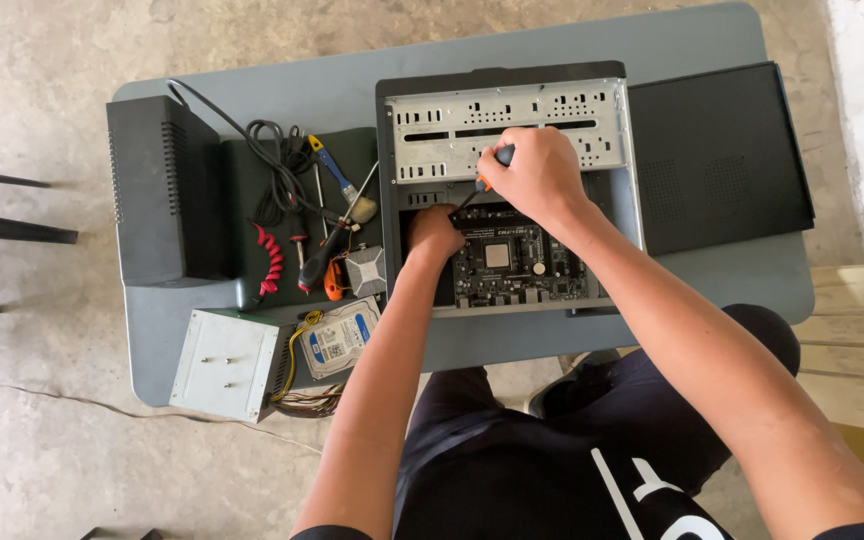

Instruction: The person removes a heat sink and a memory module from a computer motherboard, unscrews a component from the chassis, and then works on the motherboard with a screwdriver.

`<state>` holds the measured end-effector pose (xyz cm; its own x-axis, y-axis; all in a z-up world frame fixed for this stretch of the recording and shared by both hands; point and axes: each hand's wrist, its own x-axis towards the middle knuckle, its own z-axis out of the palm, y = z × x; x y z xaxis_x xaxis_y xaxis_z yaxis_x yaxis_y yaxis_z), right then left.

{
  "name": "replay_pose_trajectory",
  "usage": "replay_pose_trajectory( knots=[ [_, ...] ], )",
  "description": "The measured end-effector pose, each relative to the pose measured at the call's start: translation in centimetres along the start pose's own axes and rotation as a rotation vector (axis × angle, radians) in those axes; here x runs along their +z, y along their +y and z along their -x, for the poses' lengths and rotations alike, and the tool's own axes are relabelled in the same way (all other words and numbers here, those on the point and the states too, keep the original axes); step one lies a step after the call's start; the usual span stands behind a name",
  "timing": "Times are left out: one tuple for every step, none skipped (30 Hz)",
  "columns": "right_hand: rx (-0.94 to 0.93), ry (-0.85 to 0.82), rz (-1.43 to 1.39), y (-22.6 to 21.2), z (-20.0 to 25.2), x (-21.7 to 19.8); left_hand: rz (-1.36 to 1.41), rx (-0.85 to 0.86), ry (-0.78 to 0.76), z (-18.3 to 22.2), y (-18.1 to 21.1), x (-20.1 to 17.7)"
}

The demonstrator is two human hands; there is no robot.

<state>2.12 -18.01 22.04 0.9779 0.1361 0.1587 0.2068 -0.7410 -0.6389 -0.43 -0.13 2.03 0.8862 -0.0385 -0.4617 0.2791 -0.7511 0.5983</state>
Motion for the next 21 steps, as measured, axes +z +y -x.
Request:
replay_pose_trajectory(
  knots=[
    [-0.002,0.01,-0.004,0.1,0.0,0.1,-0.007,-0.007,-0.009,0.5,0.4,-0.4],
    [-0.002,0.01,-0.003,0.0,0.1,0.0,-0.007,-0.006,-0.01,0.1,0.1,-0.1],
    [0.007,0.007,-0.002,-0.1,0.1,0.0,-0.007,0.006,-0.003,-0.2,-0.3,0.3],
    [0.016,0.004,-0.001,-0.2,0.1,0.0,-0.007,0.016,0.004,-0.6,-0.7,0.6],
    [0.016,0.004,-0.001,0.0,0.0,0.1,-0.006,0.017,0.004,-0.2,-0.5,0.4],
    [0.015,0.008,0.005,0.1,-0.1,0.1,0.034,0.019,0.006,0.1,-0.3,0.1],
    [0.015,0.012,0.01,0.3,-0.3,0.2,0.075,0.021,0.008,0.4,-0.1,-0.2],
    [0.015,0.011,0.01,0.3,-0.2,0.2,0.075,0.02,0.008,0.2,-0.2,0.0],
    [0.014,0.008,0.021,0.3,-0.2,0.2,0.047,0.028,0.012,0.1,-0.3,0.1],
    [0.013,0.005,0.031,0.4,-0.2,0.1,0.019,0.036,0.016,0.0,-0.4,0.2],
    [0.013,0.004,0.031,0.3,-0.2,0.1,0.019,0.036,0.015,-0.2,-0.5,0.3],
    [0.014,0.012,0.027,0.3,-0.2,0.1,0.001,0.037,0.012,-0.3,-0.5,0.4],
    [0.014,0.02,0.022,0.3,-0.2,0.1,-0.017,0.039,0.009,-0.5,-0.6,0.4],
    [0.015,0.022,0.022,0.0,-0.1,0.0,-0.018,0.041,0.009,0.0,-0.3,0.0],
    [0.015,0.023,0.012,-0.2,-0.1,-0.1,-0.002,0.048,0.008,0.4,0.0,-0.3],
    [0.015,0.023,0.002,-0.5,0.0,-0.2,0.015,0.054,0.006,1.0,0.4,-0.7],
    [0.015,0.024,0.002,-0.3,-0.1,-0.3,0.015,0.054,0.005,0.9,0.3,-0.6],
    [0.018,0.022,-0.007,-0.2,-0.2,-0.2,0.027,0.059,0.012,1.0,0.2,-0.6],
    [0.021,0.021,-0.016,-0.1,-0.3,-0.2,0.039,0.065,0.019,1.0,0.1,-0.5],
    [0.021,0.02,-0.017,0.0,-0.2,-0.1,0.039,0.063,0.019,0.9,0.0,-0.4],
    [0.018,0.027,-0.029,0.1,-0.2,-0.1,0.042,0.052,0.018,0.8,-0.2,-0.3]
  ],
)
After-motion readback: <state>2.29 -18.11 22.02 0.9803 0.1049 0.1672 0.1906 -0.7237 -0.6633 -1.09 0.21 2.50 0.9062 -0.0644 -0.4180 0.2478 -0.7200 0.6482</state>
